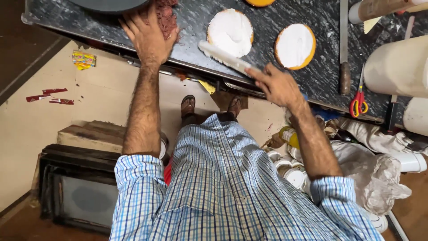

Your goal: The person prepares small round cakes by slicing them with a knife, spreading cream using a spatula, pouring an orange glaze from a cup, and sprinkling crumbs by hand.

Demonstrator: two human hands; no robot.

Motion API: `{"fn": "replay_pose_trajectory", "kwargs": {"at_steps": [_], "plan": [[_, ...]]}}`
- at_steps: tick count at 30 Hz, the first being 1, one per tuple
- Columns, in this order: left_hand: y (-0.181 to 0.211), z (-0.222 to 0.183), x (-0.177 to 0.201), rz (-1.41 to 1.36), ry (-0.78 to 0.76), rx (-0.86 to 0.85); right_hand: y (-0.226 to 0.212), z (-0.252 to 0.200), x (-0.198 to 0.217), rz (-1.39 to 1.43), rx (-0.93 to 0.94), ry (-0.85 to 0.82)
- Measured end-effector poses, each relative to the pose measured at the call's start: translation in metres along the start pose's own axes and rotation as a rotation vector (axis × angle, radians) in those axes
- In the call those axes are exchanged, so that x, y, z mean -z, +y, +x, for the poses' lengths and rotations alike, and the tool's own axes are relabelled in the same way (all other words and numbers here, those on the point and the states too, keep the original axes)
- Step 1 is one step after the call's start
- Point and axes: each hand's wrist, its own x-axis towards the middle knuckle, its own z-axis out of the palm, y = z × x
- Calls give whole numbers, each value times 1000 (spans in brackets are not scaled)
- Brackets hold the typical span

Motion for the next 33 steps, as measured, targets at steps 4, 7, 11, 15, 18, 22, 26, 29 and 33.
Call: {"fn": "replay_pose_trajectory", "kwargs": {"at_steps": [4,7,11,15,18,22,26,29,33], "plan": [[-1,1,-2,21,-22,12,4,-29,-33,80,-148,156],[0,2,-2,50,-51,14,1,-30,-59,-86,-307,356],[0,3,-1,60,-62,27,-2,-22,-66,80,-351,486],[-5,2,-10,105,-20,-26,-32,-7,-74,97,-326,288],[-9,1,-14,97,-20,-19,-60,-2,-73,115,-444,17],[-12,0,-21,101,8,-27,-75,-30,-78,64,-317,97],[-13,2,-23,75,-76,68,-39,-77,-77,216,-287,396],[-14,0,-22,104,-78,52,7,-106,-67,220,-444,600],[-10,3,-16,121,-139,81,54,-109,-63,-32,-823,413]]}}
